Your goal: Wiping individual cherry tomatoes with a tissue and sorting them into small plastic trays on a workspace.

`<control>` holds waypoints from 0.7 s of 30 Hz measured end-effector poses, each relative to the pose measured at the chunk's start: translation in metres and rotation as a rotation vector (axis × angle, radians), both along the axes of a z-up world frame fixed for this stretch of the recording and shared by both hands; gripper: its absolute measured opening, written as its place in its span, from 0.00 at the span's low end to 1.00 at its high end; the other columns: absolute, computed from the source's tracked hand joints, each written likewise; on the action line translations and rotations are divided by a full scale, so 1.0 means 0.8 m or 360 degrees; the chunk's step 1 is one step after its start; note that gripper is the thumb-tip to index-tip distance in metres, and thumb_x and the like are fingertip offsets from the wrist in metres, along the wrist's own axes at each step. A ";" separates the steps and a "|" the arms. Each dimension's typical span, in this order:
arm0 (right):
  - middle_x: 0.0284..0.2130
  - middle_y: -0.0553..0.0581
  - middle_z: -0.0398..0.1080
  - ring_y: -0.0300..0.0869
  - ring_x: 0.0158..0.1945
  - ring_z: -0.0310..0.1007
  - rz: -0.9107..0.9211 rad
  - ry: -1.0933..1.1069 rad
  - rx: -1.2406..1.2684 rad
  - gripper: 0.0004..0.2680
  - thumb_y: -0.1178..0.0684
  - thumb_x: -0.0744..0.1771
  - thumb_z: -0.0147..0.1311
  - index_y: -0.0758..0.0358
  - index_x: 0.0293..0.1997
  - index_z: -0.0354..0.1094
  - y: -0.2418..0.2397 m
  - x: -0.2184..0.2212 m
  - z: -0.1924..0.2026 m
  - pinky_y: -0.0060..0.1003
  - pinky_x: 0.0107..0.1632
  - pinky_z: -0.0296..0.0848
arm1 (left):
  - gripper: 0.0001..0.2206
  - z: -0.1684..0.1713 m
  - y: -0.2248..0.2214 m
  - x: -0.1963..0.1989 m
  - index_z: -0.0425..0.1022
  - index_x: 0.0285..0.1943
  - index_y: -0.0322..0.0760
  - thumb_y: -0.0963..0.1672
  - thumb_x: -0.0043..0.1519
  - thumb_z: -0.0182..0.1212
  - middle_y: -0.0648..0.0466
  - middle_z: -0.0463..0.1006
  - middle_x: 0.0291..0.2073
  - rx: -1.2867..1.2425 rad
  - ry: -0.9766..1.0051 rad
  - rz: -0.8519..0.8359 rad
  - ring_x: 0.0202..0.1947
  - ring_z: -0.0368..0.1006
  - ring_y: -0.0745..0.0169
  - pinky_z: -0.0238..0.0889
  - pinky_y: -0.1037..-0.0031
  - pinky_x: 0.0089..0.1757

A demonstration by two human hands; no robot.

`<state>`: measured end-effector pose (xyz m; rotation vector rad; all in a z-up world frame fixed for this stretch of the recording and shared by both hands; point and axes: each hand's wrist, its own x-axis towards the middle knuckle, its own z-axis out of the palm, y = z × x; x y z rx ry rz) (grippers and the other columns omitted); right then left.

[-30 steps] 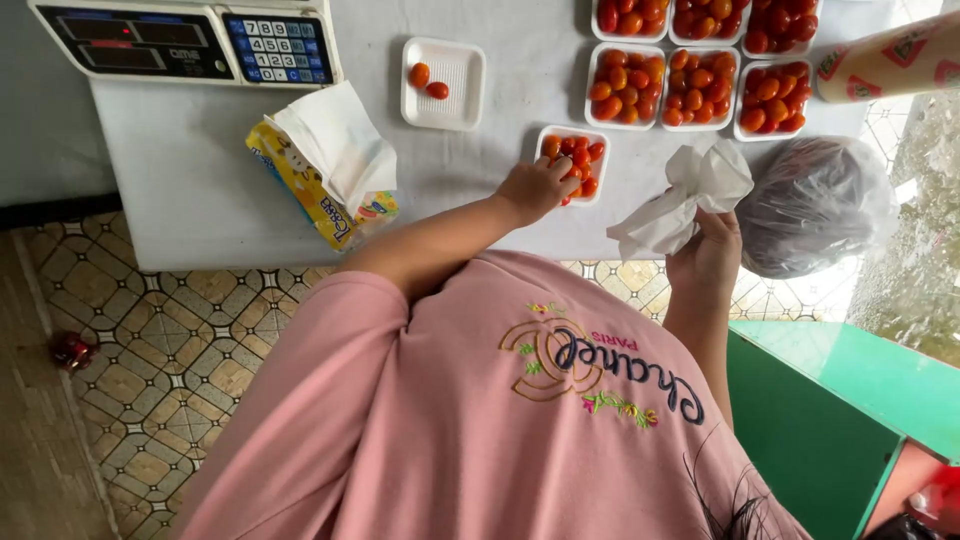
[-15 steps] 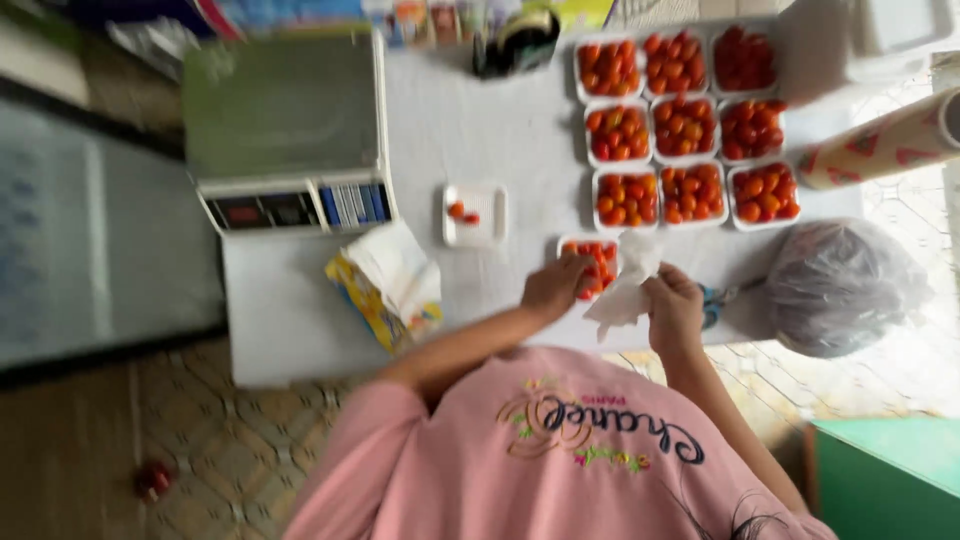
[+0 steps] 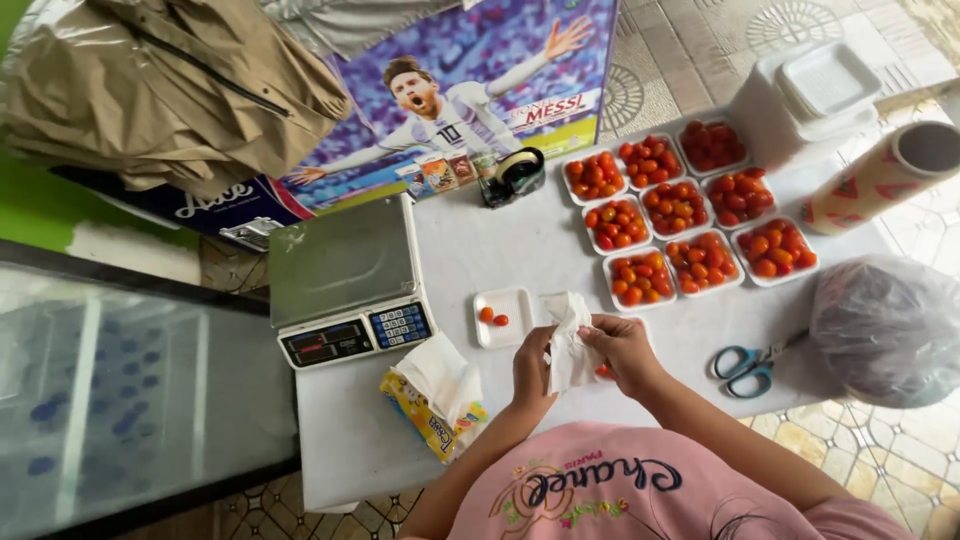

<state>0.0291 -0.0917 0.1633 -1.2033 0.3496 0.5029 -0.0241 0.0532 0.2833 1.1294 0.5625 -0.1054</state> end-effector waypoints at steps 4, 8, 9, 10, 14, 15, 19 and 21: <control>0.26 0.59 0.77 0.41 0.25 0.78 0.0102 -0.0013 -0.0010 0.07 0.58 0.66 0.62 0.68 0.46 0.77 0.016 -0.003 0.022 0.34 0.27 0.78 | 0.07 -0.009 0.013 -0.009 0.76 0.45 0.32 0.42 0.65 0.56 0.56 0.62 0.32 0.0113 -0.0096 -0.0012 0.38 0.61 0.66 0.65 0.72 0.46; 0.33 0.67 0.79 0.48 0.32 0.81 0.0405 0.0079 -0.0036 0.13 0.56 0.67 0.60 0.70 0.55 0.74 0.021 -0.004 0.070 0.42 0.35 0.81 | 0.03 -0.116 0.028 -0.007 0.75 0.37 0.36 0.40 0.63 0.62 0.58 0.70 0.30 0.0982 -0.0454 -0.0191 0.34 0.68 0.67 0.67 0.75 0.39; 0.36 0.69 0.79 0.50 0.34 0.81 0.0504 0.0061 -0.0064 0.15 0.59 0.65 0.63 0.72 0.58 0.72 0.020 -0.006 0.086 0.44 0.38 0.81 | 0.05 -0.164 0.031 -0.006 0.76 0.35 0.40 0.40 0.60 0.69 0.59 0.75 0.29 0.1688 -0.0680 -0.0279 0.30 0.76 0.63 0.70 0.74 0.33; 0.36 0.69 0.79 0.50 0.34 0.81 0.0511 0.0051 -0.0073 0.15 0.59 0.65 0.63 0.72 0.58 0.72 0.019 -0.005 0.083 0.44 0.38 0.81 | 0.05 -0.167 0.033 -0.005 0.76 0.35 0.40 0.40 0.60 0.69 0.59 0.75 0.29 0.1684 -0.0686 -0.0265 0.30 0.76 0.63 0.70 0.74 0.33; 0.26 0.65 0.77 0.47 0.26 0.80 0.0349 0.0104 -0.0102 0.09 0.61 0.63 0.64 0.73 0.44 0.77 0.006 0.000 0.039 0.41 0.31 0.80 | 0.07 -0.163 0.032 -0.005 0.78 0.39 0.45 0.41 0.56 0.72 0.63 0.77 0.31 0.1838 -0.0824 -0.0276 0.29 0.76 0.66 0.73 0.75 0.33; 0.25 0.65 0.77 0.48 0.26 0.80 0.0280 0.0149 -0.0076 0.07 0.61 0.63 0.63 0.72 0.42 0.77 0.001 0.001 0.018 0.42 0.31 0.80 | 0.08 -0.158 0.030 -0.007 0.79 0.41 0.46 0.42 0.55 0.73 0.64 0.77 0.32 0.1877 -0.0857 -0.0316 0.30 0.76 0.67 0.73 0.76 0.34; 0.25 0.66 0.77 0.49 0.26 0.80 0.0231 0.0193 -0.0080 0.07 0.58 0.64 0.62 0.72 0.40 0.78 -0.007 0.006 -0.015 0.44 0.32 0.80 | 0.13 -0.125 0.025 -0.009 0.76 0.46 0.43 0.40 0.54 0.73 0.60 0.76 0.36 0.1836 -0.0799 -0.0517 0.34 0.76 0.61 0.75 0.69 0.34; 0.27 0.62 0.77 0.46 0.29 0.79 0.0190 0.0201 -0.0081 0.07 0.56 0.65 0.61 0.71 0.43 0.78 -0.015 0.011 -0.043 0.42 0.36 0.80 | 0.16 -0.129 0.027 -0.005 0.75 0.49 0.40 0.38 0.54 0.73 0.57 0.75 0.39 0.1631 -0.0789 -0.0548 0.35 0.77 0.58 0.75 0.69 0.33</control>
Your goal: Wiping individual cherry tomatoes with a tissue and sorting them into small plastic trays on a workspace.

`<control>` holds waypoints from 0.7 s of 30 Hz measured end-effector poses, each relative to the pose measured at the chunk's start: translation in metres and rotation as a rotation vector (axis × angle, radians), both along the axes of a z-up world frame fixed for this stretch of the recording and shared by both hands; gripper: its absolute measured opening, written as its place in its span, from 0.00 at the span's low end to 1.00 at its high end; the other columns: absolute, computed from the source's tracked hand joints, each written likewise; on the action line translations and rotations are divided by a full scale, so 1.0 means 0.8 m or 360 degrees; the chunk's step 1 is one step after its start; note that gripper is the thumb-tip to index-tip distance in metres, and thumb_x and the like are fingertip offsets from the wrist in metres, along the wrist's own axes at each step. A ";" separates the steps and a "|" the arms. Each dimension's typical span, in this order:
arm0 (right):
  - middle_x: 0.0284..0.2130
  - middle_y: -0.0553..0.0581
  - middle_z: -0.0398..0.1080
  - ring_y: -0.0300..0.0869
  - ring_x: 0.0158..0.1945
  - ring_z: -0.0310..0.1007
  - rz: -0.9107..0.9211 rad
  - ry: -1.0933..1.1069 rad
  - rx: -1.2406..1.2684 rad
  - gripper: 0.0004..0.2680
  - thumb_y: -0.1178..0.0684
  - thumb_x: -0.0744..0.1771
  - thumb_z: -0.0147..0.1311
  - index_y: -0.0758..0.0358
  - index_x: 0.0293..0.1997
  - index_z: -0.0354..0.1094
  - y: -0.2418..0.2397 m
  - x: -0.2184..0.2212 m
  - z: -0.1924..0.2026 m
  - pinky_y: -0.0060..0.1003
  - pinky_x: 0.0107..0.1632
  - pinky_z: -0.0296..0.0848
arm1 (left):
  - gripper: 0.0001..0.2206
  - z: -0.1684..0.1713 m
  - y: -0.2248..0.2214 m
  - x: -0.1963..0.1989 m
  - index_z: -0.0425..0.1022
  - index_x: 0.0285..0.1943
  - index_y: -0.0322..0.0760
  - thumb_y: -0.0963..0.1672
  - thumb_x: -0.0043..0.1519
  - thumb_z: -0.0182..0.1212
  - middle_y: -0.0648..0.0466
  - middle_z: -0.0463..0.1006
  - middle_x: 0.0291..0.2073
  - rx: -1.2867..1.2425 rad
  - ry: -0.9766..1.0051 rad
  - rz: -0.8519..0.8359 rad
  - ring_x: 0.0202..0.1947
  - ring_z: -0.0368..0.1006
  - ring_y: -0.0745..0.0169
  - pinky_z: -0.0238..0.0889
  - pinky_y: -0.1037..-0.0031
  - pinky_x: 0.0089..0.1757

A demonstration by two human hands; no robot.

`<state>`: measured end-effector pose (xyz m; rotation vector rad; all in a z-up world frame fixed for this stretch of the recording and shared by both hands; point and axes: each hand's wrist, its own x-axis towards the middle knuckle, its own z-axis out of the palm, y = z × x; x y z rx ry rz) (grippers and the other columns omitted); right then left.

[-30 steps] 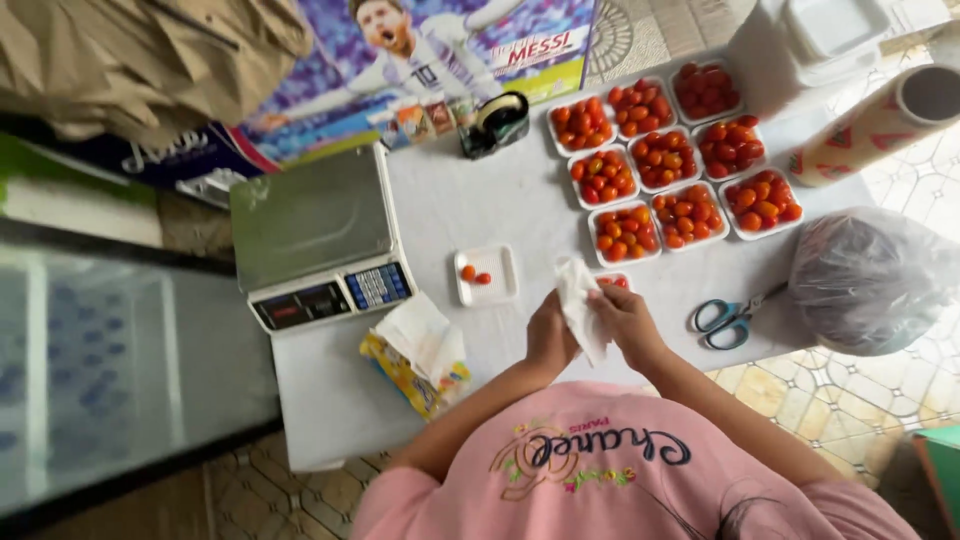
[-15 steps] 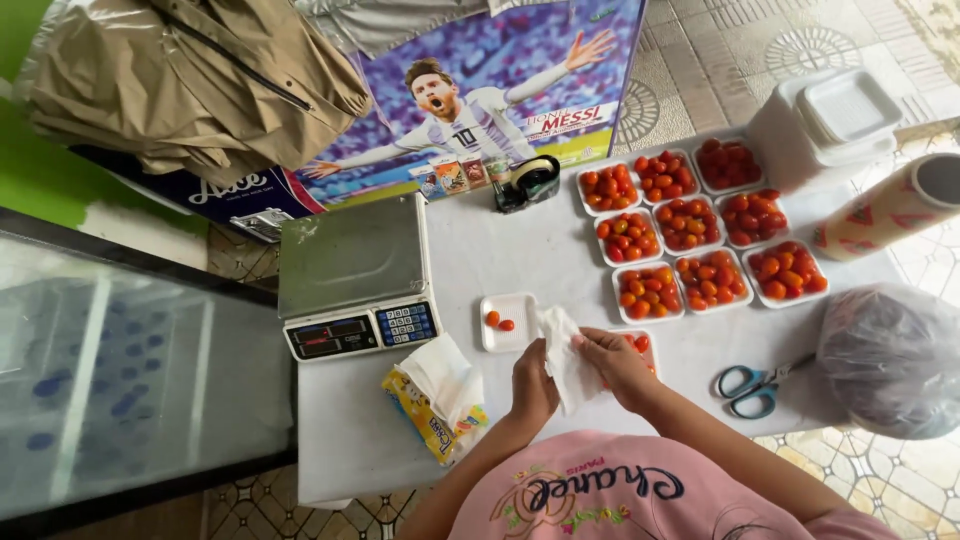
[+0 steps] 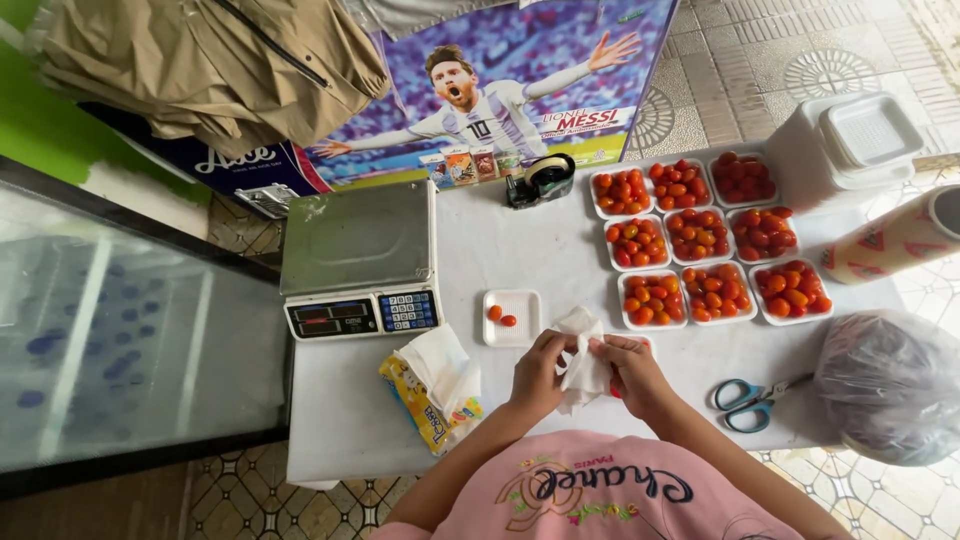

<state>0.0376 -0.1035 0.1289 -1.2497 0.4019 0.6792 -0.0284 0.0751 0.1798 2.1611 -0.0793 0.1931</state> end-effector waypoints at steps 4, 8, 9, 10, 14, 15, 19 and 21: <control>0.26 0.66 0.76 0.50 0.28 0.79 -0.0136 -0.0046 0.0178 0.06 0.62 0.67 0.55 0.74 0.43 0.75 -0.001 0.004 0.002 0.44 0.34 0.79 | 0.11 0.000 -0.001 0.012 0.79 0.49 0.39 0.38 0.59 0.70 0.54 0.78 0.38 -0.0560 -0.0003 0.0016 0.40 0.79 0.59 0.73 0.75 0.36; 0.27 0.65 0.77 0.48 0.26 0.79 -0.0038 -0.0063 0.0214 0.07 0.59 0.66 0.59 0.74 0.45 0.75 0.008 -0.006 0.070 0.42 0.31 0.79 | 0.09 0.001 0.005 0.006 0.80 0.50 0.44 0.46 0.62 0.69 0.56 0.81 0.38 -0.0699 0.0052 0.0062 0.33 0.76 0.66 0.68 0.80 0.31; 0.27 0.65 0.77 0.48 0.26 0.79 0.0033 -0.0039 0.0251 0.10 0.56 0.67 0.60 0.74 0.48 0.75 0.008 -0.007 0.074 0.43 0.31 0.79 | 0.08 0.001 0.006 0.005 0.80 0.48 0.44 0.40 0.62 0.69 0.56 0.81 0.38 -0.0699 0.0002 0.0077 0.33 0.75 0.66 0.67 0.80 0.30; 0.27 0.65 0.77 0.48 0.26 0.79 0.0033 -0.0038 0.0253 0.10 0.56 0.67 0.60 0.74 0.48 0.75 0.010 -0.005 0.067 0.43 0.31 0.79 | 0.08 -0.003 0.008 0.007 0.80 0.48 0.44 0.40 0.62 0.69 0.56 0.81 0.38 -0.0697 0.0002 0.0078 0.33 0.75 0.66 0.67 0.80 0.30; 0.25 0.61 0.76 0.42 0.24 0.77 0.0146 -0.0159 0.0107 0.08 0.57 0.66 0.61 0.72 0.45 0.75 0.011 -0.007 0.047 0.35 0.28 0.78 | 0.03 -0.002 0.011 0.005 0.80 0.43 0.43 0.40 0.64 0.66 0.56 0.79 0.39 -0.0625 -0.0135 0.0108 0.30 0.72 0.67 0.63 0.80 0.28; 0.24 0.61 0.76 0.43 0.24 0.77 0.0074 -0.0228 0.0107 0.06 0.60 0.64 0.65 0.72 0.39 0.77 0.010 -0.006 0.045 0.38 0.28 0.79 | 0.05 0.003 0.012 0.006 0.80 0.46 0.43 0.40 0.64 0.66 0.55 0.79 0.39 -0.0566 -0.0129 0.0146 0.29 0.71 0.68 0.62 0.81 0.27; 0.22 0.62 0.76 0.44 0.23 0.77 -0.0004 -0.0356 0.0110 0.05 0.63 0.61 0.68 0.71 0.34 0.75 0.022 -0.008 0.090 0.38 0.28 0.79 | 0.08 0.003 0.003 -0.005 0.77 0.53 0.41 0.44 0.66 0.63 0.52 0.78 0.36 -0.0752 0.0076 0.0144 0.28 0.69 0.66 0.62 0.80 0.26; 0.21 0.61 0.75 0.44 0.23 0.77 -0.0009 -0.0447 0.0047 0.05 0.64 0.60 0.68 0.70 0.30 0.75 0.023 -0.011 0.096 0.36 0.27 0.78 | 0.08 0.010 -0.002 -0.006 0.75 0.53 0.41 0.44 0.68 0.62 0.55 0.79 0.36 -0.0837 0.0261 0.0214 0.29 0.68 0.71 0.61 0.83 0.26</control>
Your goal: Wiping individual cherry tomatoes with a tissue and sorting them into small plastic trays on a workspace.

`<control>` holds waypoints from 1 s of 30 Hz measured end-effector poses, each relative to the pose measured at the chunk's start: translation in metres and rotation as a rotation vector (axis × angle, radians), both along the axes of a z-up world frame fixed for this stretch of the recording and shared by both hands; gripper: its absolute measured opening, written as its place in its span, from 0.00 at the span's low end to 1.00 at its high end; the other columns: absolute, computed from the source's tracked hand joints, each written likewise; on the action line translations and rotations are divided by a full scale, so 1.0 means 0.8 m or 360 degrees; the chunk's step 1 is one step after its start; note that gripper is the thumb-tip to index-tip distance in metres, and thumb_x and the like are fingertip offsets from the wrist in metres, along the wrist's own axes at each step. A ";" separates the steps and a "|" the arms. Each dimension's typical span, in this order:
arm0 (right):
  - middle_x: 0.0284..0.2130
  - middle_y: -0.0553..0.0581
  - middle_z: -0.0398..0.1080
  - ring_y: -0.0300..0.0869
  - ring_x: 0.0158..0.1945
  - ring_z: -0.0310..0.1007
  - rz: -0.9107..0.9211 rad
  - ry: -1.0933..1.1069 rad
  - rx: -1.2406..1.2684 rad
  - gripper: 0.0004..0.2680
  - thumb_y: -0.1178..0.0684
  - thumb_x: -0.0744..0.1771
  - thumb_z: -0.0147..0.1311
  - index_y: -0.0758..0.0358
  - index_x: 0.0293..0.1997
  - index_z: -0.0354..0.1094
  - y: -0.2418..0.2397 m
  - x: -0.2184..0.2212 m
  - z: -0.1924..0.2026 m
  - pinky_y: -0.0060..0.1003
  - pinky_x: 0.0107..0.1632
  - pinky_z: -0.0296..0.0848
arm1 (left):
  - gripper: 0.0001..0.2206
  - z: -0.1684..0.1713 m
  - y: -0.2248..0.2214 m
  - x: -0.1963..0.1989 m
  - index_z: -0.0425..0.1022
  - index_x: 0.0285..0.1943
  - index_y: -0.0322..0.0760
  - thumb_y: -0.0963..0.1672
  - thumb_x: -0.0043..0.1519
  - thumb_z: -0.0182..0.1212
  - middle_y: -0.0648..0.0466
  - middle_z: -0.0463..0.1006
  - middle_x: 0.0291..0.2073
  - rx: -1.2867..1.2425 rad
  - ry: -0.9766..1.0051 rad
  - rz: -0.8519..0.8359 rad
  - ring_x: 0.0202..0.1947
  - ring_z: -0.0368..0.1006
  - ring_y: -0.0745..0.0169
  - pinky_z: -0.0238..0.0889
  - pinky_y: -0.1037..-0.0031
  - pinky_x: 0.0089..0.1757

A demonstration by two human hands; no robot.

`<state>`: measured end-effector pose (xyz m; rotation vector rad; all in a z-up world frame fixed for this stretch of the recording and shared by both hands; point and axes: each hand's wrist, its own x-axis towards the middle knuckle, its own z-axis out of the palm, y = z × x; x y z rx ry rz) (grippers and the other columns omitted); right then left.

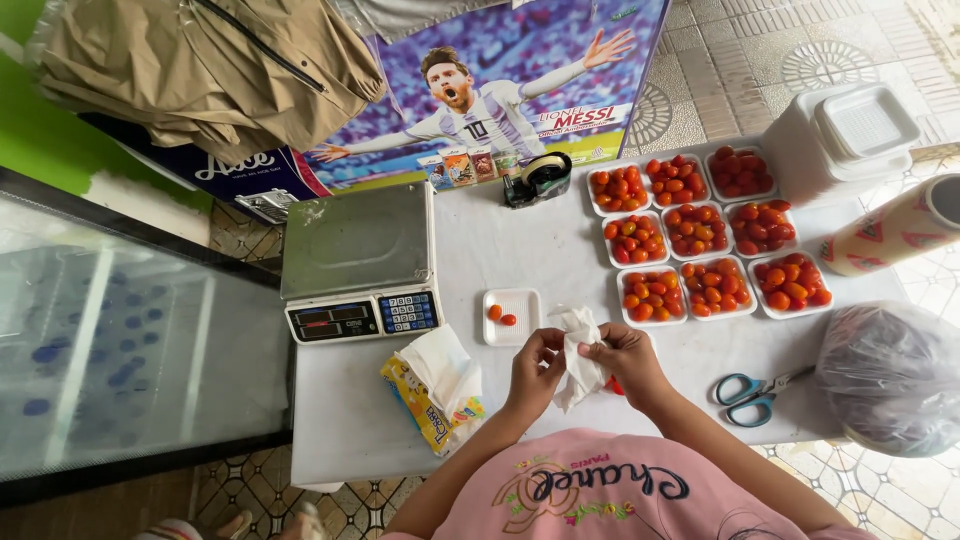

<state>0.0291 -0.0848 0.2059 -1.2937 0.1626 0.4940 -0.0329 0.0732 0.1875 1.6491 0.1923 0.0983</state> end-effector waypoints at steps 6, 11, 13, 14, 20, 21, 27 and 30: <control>0.24 0.62 0.77 0.44 0.25 0.78 0.0027 -0.0031 0.0027 0.03 0.64 0.62 0.66 0.69 0.32 0.76 -0.011 0.009 -0.015 0.36 0.32 0.79 | 0.15 -0.007 0.006 0.005 0.75 0.57 0.37 0.49 0.68 0.60 0.55 0.79 0.39 -0.0459 0.0138 -0.0078 0.31 0.69 0.74 0.61 0.89 0.29; 0.28 0.61 0.78 0.43 0.29 0.77 0.0221 0.0022 -0.0029 0.05 0.59 0.65 0.63 0.70 0.41 0.78 -0.020 0.006 -0.009 0.37 0.36 0.79 | 0.11 0.004 0.012 0.015 0.77 0.56 0.42 0.43 0.66 0.65 0.54 0.79 0.39 -0.0106 -0.0005 -0.0136 0.34 0.70 0.72 0.68 0.83 0.33; 0.29 0.62 0.78 0.43 0.31 0.77 0.0315 -0.0014 -0.0084 0.08 0.60 0.65 0.65 0.73 0.44 0.78 -0.016 0.000 0.014 0.39 0.38 0.79 | 0.09 0.011 0.010 0.012 0.78 0.53 0.43 0.42 0.66 0.66 0.55 0.78 0.37 0.0009 -0.0011 -0.0103 0.33 0.71 0.70 0.66 0.83 0.30; 0.29 0.63 0.78 0.44 0.30 0.78 0.0280 0.0003 -0.0102 0.08 0.59 0.63 0.66 0.73 0.43 0.77 -0.014 0.002 0.023 0.39 0.38 0.79 | 0.10 0.012 0.008 0.011 0.77 0.54 0.43 0.41 0.65 0.65 0.55 0.77 0.36 0.0003 0.0014 -0.0047 0.31 0.69 0.70 0.66 0.83 0.30; 0.29 0.63 0.78 0.48 0.30 0.79 0.0148 0.0056 -0.0039 0.08 0.61 0.61 0.69 0.67 0.39 0.75 -0.008 0.010 0.028 0.42 0.37 0.80 | 0.09 0.014 -0.004 0.008 0.78 0.50 0.42 0.42 0.62 0.70 0.54 0.79 0.33 0.0013 0.0046 -0.0012 0.28 0.68 0.68 0.69 0.79 0.28; 0.29 0.62 0.78 0.48 0.30 0.80 0.0135 0.0064 -0.0029 0.08 0.60 0.61 0.68 0.66 0.40 0.74 -0.007 0.009 0.033 0.41 0.38 0.80 | 0.10 0.011 -0.005 0.007 0.78 0.49 0.41 0.42 0.61 0.72 0.52 0.79 0.33 0.0020 0.0012 -0.0033 0.28 0.69 0.67 0.69 0.77 0.28; 0.32 0.65 0.79 0.52 0.31 0.81 0.0069 0.0254 0.0029 0.07 0.61 0.62 0.67 0.67 0.41 0.75 -0.004 0.009 0.033 0.45 0.39 0.81 | 0.14 0.042 -0.004 0.002 0.79 0.47 0.38 0.37 0.53 0.73 0.51 0.78 0.31 0.0313 -0.0243 -0.0084 0.27 0.71 0.60 0.70 0.70 0.30; 0.30 0.64 0.78 0.48 0.31 0.80 0.0018 0.0195 0.0098 0.06 0.62 0.63 0.64 0.70 0.40 0.76 -0.008 0.009 0.011 0.40 0.37 0.80 | 0.20 0.043 -0.007 -0.001 0.79 0.48 0.42 0.38 0.47 0.78 0.54 0.79 0.31 0.0255 -0.0254 -0.0056 0.27 0.70 0.63 0.69 0.72 0.31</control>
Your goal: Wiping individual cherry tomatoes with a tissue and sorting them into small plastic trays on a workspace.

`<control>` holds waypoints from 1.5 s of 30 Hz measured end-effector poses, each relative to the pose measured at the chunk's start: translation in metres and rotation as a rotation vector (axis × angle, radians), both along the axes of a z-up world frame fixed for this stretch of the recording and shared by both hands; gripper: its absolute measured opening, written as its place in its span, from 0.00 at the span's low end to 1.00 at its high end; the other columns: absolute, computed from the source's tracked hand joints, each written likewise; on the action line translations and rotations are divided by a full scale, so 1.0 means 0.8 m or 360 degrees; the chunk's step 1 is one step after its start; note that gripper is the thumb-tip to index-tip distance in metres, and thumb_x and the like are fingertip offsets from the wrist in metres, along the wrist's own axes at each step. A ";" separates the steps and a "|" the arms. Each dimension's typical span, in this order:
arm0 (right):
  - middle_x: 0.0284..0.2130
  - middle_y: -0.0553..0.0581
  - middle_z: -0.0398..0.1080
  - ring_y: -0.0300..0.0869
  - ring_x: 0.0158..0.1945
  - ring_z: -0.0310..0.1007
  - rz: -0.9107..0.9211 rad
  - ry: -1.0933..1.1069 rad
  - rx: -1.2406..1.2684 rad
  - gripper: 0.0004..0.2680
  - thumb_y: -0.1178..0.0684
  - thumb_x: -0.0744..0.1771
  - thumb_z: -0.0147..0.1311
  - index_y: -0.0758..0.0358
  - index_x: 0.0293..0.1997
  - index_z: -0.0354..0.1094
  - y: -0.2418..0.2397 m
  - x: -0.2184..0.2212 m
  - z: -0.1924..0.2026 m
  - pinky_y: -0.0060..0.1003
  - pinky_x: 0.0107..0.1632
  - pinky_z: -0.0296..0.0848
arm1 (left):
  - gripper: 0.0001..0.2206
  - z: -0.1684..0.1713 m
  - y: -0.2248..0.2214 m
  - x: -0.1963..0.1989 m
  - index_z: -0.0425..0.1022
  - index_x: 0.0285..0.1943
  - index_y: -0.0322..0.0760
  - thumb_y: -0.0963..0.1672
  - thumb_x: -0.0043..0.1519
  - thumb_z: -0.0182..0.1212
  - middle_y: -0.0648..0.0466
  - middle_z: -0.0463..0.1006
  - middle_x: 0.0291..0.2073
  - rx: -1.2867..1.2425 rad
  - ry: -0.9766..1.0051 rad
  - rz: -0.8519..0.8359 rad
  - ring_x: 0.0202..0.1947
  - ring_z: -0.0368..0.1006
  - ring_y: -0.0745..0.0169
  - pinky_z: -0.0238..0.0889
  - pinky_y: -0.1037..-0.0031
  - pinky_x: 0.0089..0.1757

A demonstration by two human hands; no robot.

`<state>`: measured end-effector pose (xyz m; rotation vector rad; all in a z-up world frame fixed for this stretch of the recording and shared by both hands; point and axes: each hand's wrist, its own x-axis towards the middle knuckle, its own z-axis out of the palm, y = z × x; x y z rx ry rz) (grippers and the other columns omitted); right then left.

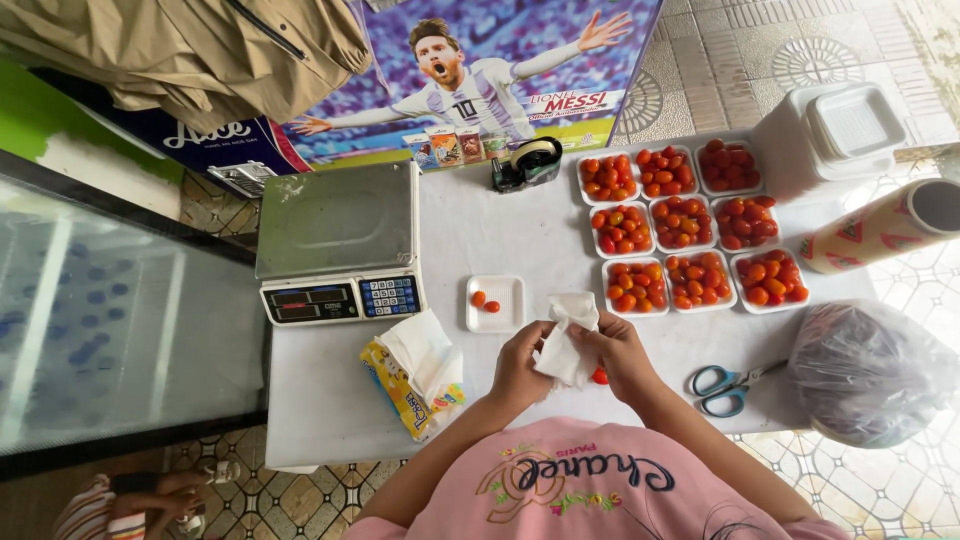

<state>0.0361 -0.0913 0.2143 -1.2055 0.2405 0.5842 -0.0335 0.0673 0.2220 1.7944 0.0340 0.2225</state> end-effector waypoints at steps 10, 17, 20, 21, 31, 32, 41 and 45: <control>0.30 0.63 0.77 0.45 0.32 0.80 -0.0115 0.0020 0.0038 0.05 0.66 0.64 0.61 0.72 0.41 0.75 -0.010 -0.003 -0.059 0.35 0.36 0.79 | 0.14 0.010 0.004 0.005 0.77 0.49 0.39 0.38 0.56 0.72 0.50 0.79 0.35 0.0491 -0.0263 0.0038 0.29 0.77 0.53 0.76 0.67 0.31; 0.20 0.58 0.70 0.42 0.21 0.73 -0.0077 0.0097 0.0115 0.04 0.59 0.66 0.61 0.69 0.33 0.73 -0.007 -0.006 -0.030 0.33 0.27 0.75 | 0.07 0.025 0.000 0.004 0.76 0.49 0.41 0.41 0.64 0.65 0.53 0.81 0.40 0.0541 -0.0525 0.0117 0.36 0.79 0.53 0.76 0.70 0.36; 0.18 0.58 0.68 0.40 0.17 0.70 0.0025 0.0109 0.0048 0.08 0.55 0.68 0.60 0.70 0.31 0.73 -0.012 -0.008 -0.046 0.32 0.23 0.72 | 0.08 0.034 0.003 0.005 0.78 0.47 0.43 0.40 0.62 0.67 0.56 0.82 0.41 0.0670 -0.0683 0.0150 0.37 0.80 0.57 0.75 0.72 0.38; 0.16 0.57 0.66 0.39 0.15 0.67 0.0017 0.0075 0.0030 0.09 0.55 0.68 0.60 0.71 0.32 0.74 -0.012 -0.009 -0.049 0.32 0.21 0.72 | 0.08 0.036 0.004 0.006 0.79 0.47 0.45 0.40 0.61 0.68 0.58 0.83 0.42 0.0737 -0.0768 0.0154 0.38 0.81 0.60 0.74 0.74 0.40; 0.23 0.63 0.75 0.46 0.24 0.78 -0.0165 0.0063 0.0046 0.03 0.65 0.63 0.63 0.73 0.34 0.73 -0.007 -0.006 -0.039 0.42 0.30 0.81 | 0.07 0.019 0.004 0.007 0.81 0.44 0.48 0.44 0.59 0.72 0.59 0.84 0.40 0.1005 -0.0953 0.0203 0.35 0.80 0.64 0.73 0.78 0.39; 0.24 0.62 0.75 0.45 0.24 0.78 -0.0167 0.0028 0.0020 0.02 0.66 0.63 0.62 0.72 0.33 0.72 -0.008 -0.006 -0.041 0.41 0.31 0.81 | 0.09 0.015 0.004 0.007 0.80 0.45 0.48 0.44 0.58 0.73 0.59 0.84 0.40 0.0981 -0.0915 0.0187 0.36 0.80 0.64 0.73 0.77 0.39; 0.27 0.60 0.72 0.44 0.29 0.75 -0.0214 -0.0185 -0.0190 0.04 0.65 0.64 0.63 0.70 0.34 0.70 -0.003 -0.008 -0.002 0.37 0.36 0.80 | 0.12 -0.011 -0.012 0.002 0.79 0.49 0.44 0.42 0.58 0.72 0.57 0.82 0.34 0.0563 -0.0363 0.0231 0.27 0.75 0.61 0.72 0.73 0.32; 0.29 0.59 0.73 0.43 0.31 0.75 -0.0119 -0.0162 -0.0112 0.02 0.63 0.67 0.60 0.71 0.38 0.71 0.000 -0.005 0.012 0.38 0.39 0.81 | 0.12 -0.006 -0.013 -0.004 0.77 0.50 0.41 0.38 0.58 0.69 0.53 0.84 0.35 0.0285 -0.0205 0.0238 0.26 0.75 0.57 0.70 0.69 0.30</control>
